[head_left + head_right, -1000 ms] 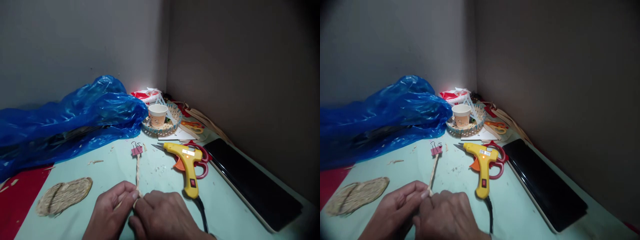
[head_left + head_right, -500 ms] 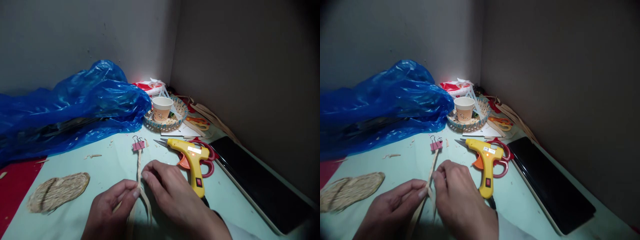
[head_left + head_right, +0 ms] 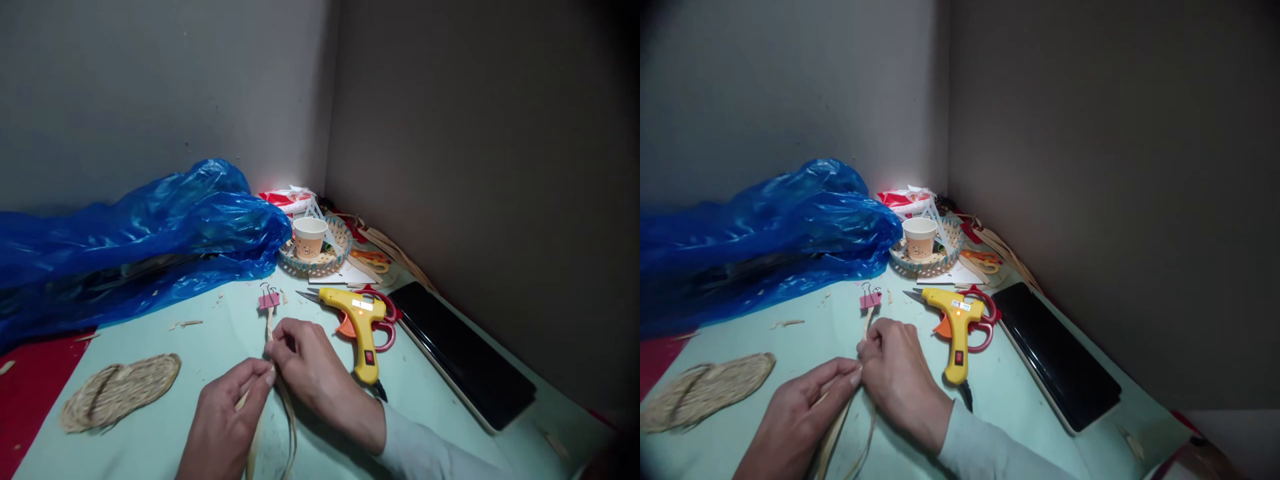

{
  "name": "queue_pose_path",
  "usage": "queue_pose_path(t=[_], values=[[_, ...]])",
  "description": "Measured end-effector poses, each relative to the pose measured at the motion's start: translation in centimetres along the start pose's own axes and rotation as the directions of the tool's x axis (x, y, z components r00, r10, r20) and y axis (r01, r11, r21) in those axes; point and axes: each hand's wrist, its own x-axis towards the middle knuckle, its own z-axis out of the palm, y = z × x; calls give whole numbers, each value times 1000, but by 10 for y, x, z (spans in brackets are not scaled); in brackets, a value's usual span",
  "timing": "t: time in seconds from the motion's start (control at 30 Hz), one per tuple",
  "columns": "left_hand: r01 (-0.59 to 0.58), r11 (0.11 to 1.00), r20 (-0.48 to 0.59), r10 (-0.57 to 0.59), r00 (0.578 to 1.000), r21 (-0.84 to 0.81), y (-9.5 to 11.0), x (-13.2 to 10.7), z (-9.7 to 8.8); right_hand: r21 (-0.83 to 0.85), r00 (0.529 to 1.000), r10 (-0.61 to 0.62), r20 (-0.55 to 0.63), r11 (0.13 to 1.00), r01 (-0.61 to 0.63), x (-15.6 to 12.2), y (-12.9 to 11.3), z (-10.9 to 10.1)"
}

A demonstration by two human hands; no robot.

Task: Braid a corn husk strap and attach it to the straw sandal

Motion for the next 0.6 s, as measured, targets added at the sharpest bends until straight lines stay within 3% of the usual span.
queue_pose_path(t=[0.17, 0.37, 0.6], values=[[-20, 1000, -20, 20, 1000, -7, 2, -2, 1, 89, 1000, 12, -6, 996, -11, 7, 2, 2], [-20, 1000, -28, 20, 999, 16, 2, 3, 1, 72, 998, 38, -57, 997, -33, 16, 0, 7], [-22, 995, 14, 23, 1000, -95, 9, -3, 0, 55, 997, -31, 74, 998, 27, -12, 1, -12]])
